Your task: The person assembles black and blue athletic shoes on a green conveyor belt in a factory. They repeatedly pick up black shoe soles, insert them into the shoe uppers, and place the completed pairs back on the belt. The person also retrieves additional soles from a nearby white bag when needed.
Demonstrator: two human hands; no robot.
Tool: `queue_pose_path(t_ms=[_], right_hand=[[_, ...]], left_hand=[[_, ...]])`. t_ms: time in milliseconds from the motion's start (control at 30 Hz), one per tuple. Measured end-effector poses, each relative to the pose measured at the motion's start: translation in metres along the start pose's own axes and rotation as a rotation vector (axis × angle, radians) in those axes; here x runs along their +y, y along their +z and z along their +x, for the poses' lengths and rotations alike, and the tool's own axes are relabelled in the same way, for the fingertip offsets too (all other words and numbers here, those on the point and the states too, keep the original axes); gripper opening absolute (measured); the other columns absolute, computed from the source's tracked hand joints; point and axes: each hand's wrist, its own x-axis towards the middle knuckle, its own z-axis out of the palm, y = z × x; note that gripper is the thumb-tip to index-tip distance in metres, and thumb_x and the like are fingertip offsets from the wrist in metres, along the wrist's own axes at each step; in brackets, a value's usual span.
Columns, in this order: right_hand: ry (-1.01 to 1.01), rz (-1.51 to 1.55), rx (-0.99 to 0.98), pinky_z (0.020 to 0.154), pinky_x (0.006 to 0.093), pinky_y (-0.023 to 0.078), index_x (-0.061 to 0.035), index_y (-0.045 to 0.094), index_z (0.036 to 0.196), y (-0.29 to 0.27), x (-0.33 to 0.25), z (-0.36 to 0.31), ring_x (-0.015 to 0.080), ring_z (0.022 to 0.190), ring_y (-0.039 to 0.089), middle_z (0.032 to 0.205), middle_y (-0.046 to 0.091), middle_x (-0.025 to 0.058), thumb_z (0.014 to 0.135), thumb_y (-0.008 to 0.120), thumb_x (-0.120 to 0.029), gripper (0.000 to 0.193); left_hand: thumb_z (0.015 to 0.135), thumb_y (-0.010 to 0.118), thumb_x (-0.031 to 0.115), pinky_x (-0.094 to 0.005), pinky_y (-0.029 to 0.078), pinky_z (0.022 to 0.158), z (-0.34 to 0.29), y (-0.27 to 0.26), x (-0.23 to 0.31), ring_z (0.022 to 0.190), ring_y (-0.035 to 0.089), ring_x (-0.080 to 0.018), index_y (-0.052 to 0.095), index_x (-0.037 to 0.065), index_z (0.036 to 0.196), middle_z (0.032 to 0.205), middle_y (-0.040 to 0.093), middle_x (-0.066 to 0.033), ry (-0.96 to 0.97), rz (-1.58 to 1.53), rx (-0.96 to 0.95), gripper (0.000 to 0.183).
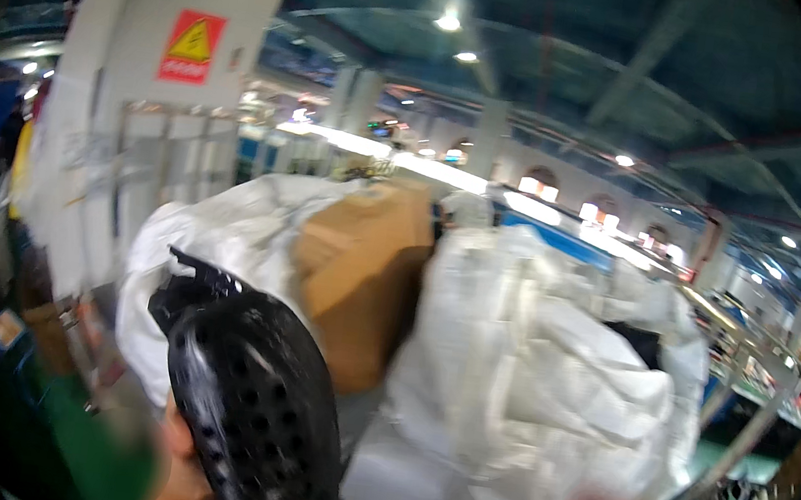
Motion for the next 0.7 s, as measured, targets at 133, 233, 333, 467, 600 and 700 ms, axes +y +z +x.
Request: queue_pose_path(t_ms=[133,233,333,467,600,700], right_hand=[[-0.115,0.545,-0.220,0.112,0.0549,0.038,-0.0038,0.034,0.158,0.115,-0.050,-0.053,0.0470,0.137,0.047,0.148,0.046,0.0315,0.077,0.088,-0.046,0.106],[-0.093,0.869,-0.221,0.113,0.0535,0.037,0.0003,0.023,0.161,0.195,-0.114,-0.052,0.0423,0.141,0.042,0.155,0.037,0.0294,0.069,0.093,-0.053,0.127],[-0.092,1.123,-0.287,0.117,0.0481,0.034,0.0076,0.012,0.159,0.257,-0.184,-0.036,0.0376,0.143,0.040,0.155,0.036,0.0265,0.062,0.097,-0.052,0.142],[0.123,1.518,-0.541,0.105,0.0409,0.046,0.0003,0.031,0.154,0.347,-0.294,0.013,0.0288,0.126,0.055,0.143,0.050,0.0182,0.069,0.094,-0.019,0.107],[0.031,1.792,-0.904,0.112,0.0411,0.042,0.0011,0.016,0.159,0.470,-0.400,0.039,0.0283,0.135,0.048,0.148,0.043,0.0181,0.069,0.096,-0.021,0.122],[0.279,2.009,-1.174,0.111,0.0404,0.046,-0.0020,0.022,0.158,0.540,-0.467,0.033,0.0262,0.135,0.049,0.149,0.042,0.0165,0.071,0.094,-0.010,0.113]], left_hand=[[0.059,0.098,0.052,-0.0432,0.052,0.104,-0.093,-0.044,0.041,0.118,0.065,-0.0280,0.040,-0.009,0.146,0.133,0.062,-0.0175,0.113,0.366,0.313,0.120],[0.090,0.081,0.024,-0.0367,0.050,0.099,-0.151,-0.092,0.077,0.110,0.065,-0.0274,0.041,0.002,0.151,0.127,0.065,-0.0211,0.319,0.884,0.337,0.077],[0.074,0.091,0.043,-0.0366,0.044,0.107,-0.190,-0.128,0.113,0.121,0.058,-0.0256,0.034,0.004,0.151,0.140,0.054,-0.0139,0.268,0.810,0.608,0.103],[0.075,0.092,0.041,-0.0341,0.048,0.101,-0.179,-0.162,0.200,0.112,0.059,-0.0173,0.044,-0.004,0.136,0.120,0.060,-0.0118,0.465,0.527,0.926,0.090],[0.076,0.090,0.039,-0.0328,0.052,0.086,-0.209,-0.256,0.275,0.098,0.061,-0.0169,0.055,-0.004,0.120,0.108,0.063,-0.0098,0.601,0.610,1.303,0.070],[0.079,0.088,0.037,-0.0333,0.053,0.082,-0.227,-0.322,0.321,0.093,0.062,-0.0189,0.055,-0.004,0.119,0.107,0.063,-0.0113,0.715,0.594,1.464,0.066]])
